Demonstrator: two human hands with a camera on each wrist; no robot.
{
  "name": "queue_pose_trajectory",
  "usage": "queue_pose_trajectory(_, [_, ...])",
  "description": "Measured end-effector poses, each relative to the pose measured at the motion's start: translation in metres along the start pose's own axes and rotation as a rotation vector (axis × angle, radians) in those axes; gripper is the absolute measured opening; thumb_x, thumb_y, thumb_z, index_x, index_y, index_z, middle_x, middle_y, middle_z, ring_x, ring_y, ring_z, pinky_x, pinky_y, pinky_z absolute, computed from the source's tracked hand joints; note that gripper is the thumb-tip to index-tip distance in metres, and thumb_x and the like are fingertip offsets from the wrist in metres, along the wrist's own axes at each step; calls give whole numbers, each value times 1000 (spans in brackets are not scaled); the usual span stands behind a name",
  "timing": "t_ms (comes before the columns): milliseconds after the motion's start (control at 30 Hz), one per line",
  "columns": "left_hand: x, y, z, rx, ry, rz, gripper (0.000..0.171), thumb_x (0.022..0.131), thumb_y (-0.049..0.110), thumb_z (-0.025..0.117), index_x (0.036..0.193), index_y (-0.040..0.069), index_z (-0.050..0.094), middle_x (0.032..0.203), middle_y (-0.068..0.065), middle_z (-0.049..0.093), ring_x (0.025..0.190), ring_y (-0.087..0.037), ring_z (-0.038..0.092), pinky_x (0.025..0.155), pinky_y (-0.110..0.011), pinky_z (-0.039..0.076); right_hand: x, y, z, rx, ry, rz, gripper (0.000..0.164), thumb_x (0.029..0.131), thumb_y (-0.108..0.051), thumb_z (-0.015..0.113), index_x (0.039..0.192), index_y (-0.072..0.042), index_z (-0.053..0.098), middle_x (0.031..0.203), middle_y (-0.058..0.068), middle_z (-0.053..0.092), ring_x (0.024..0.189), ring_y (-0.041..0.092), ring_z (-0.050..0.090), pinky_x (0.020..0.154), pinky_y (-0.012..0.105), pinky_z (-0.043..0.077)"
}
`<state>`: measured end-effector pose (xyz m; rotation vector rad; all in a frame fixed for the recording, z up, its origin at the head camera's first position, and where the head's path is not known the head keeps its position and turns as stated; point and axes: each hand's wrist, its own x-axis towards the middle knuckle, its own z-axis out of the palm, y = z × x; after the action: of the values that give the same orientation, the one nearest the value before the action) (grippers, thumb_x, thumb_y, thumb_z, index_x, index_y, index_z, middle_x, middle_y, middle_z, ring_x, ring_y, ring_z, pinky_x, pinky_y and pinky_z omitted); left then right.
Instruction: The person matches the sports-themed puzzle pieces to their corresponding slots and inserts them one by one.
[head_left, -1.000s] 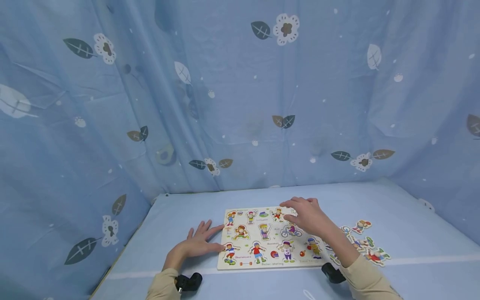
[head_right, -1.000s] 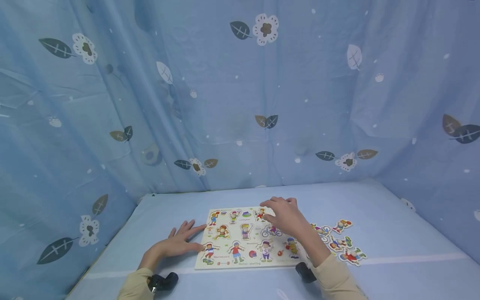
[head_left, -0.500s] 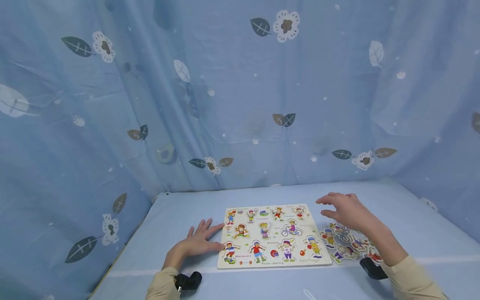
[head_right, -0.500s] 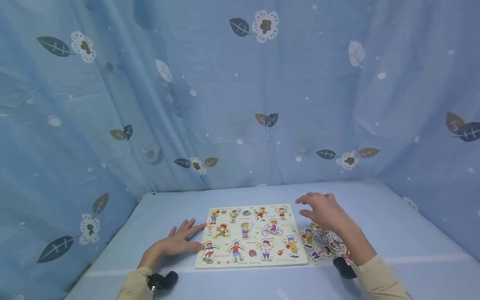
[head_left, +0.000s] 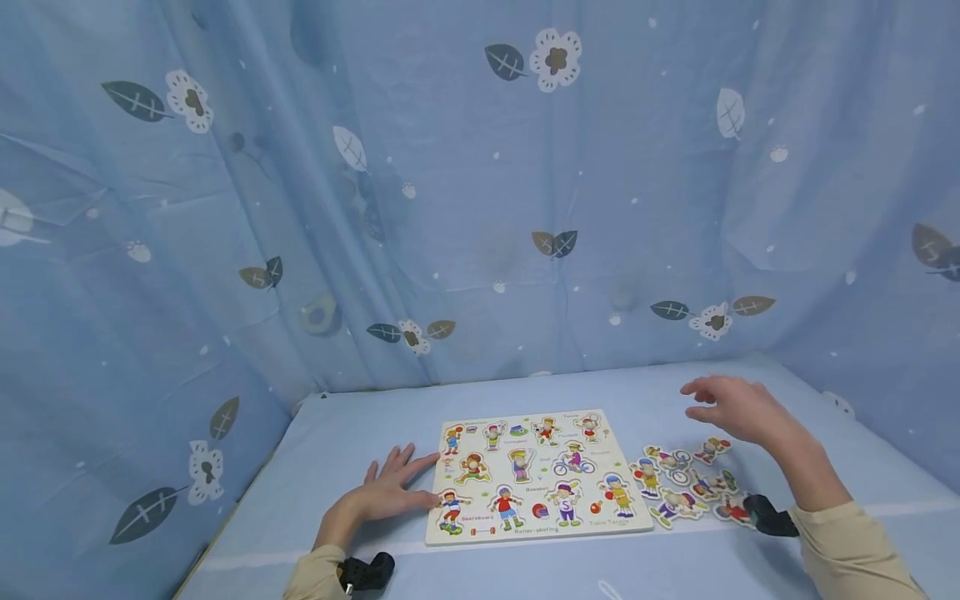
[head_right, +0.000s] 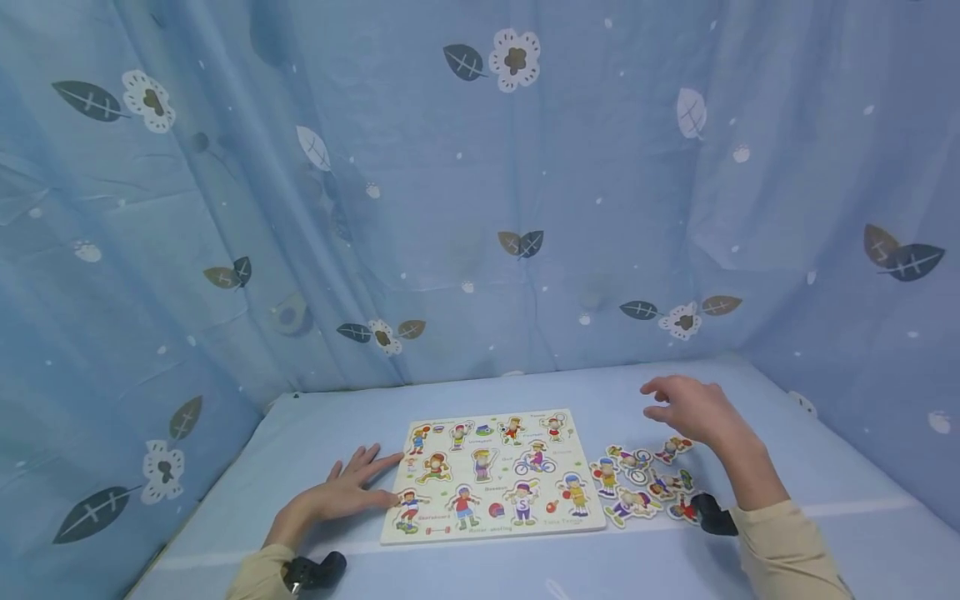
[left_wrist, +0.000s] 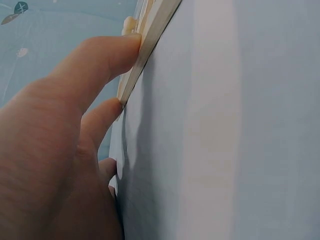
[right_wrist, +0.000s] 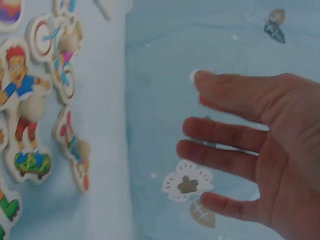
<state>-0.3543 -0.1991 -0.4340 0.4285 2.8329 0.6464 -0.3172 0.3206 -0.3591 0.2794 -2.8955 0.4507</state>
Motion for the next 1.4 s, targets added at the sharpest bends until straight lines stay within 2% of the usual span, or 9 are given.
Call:
queue_pose_trajectory(100, [-1, -1, 0, -7, -1, 4, 80, 82, 58, 68, 150, 23, 44, 162, -21, 19, 150, -46, 4, 115, -70, -1, 1, 10, 4, 5, -90, 83, 38, 88, -22, 74, 115, 4, 67, 103, 19, 68, 93, 35, 63, 76, 54, 54])
queue_pose_trajectory(233, [-1, -1, 0, -11, -2, 3, 81, 81, 58, 68, 150, 24, 44, 162, -21, 19, 150, -46, 4, 115, -70, -1, 3, 22, 11, 17, -175, 167, 39, 87, -23, 74, 112, 7, 66, 101, 20, 66, 86, 30, 62, 72, 50, 54])
queue_pose_trajectory(567, [1, -2, -1, -6, -1, 1, 82, 81, 59, 68, 150, 24, 44, 163, -20, 19, 150, -45, 3, 115, -69, -1, 1, 34, 24, 67, -238, 278, 31, 85, -21, 75, 100, 4, 67, 90, 13, 65, 82, 28, 59, 70, 47, 51])
queue_pose_trajectory(833, [2, -2, 0, 0, -4, 2, 82, 81, 60, 68, 150, 25, 44, 163, -20, 19, 150, -45, 4, 115, -69, -1, -3, 40, 19, 91, -244, 252, 30, 86, -22, 74, 99, 4, 67, 91, 13, 65, 81, 26, 57, 69, 45, 51])
queue_pose_trajectory(1033, [2, -3, 2, 2, -11, -8, 82, 81, 60, 68, 150, 25, 44, 163, -19, 19, 150, -44, 3, 115, -69, -1, -6, 43, 29, 90, -265, 243, 30, 84, -24, 75, 93, 3, 67, 86, 10, 64, 80, 25, 57, 71, 46, 51])
queue_pose_trajectory(1400, [3, -2, 1, 12, -16, -29, 84, 80, 63, 66, 151, 26, 43, 163, -18, 18, 151, -43, 3, 116, -67, -1, -3, 45, 38, 37, -217, 220, 22, 83, -24, 76, 83, -5, 65, 78, 4, 60, 73, 21, 51, 63, 37, 44])
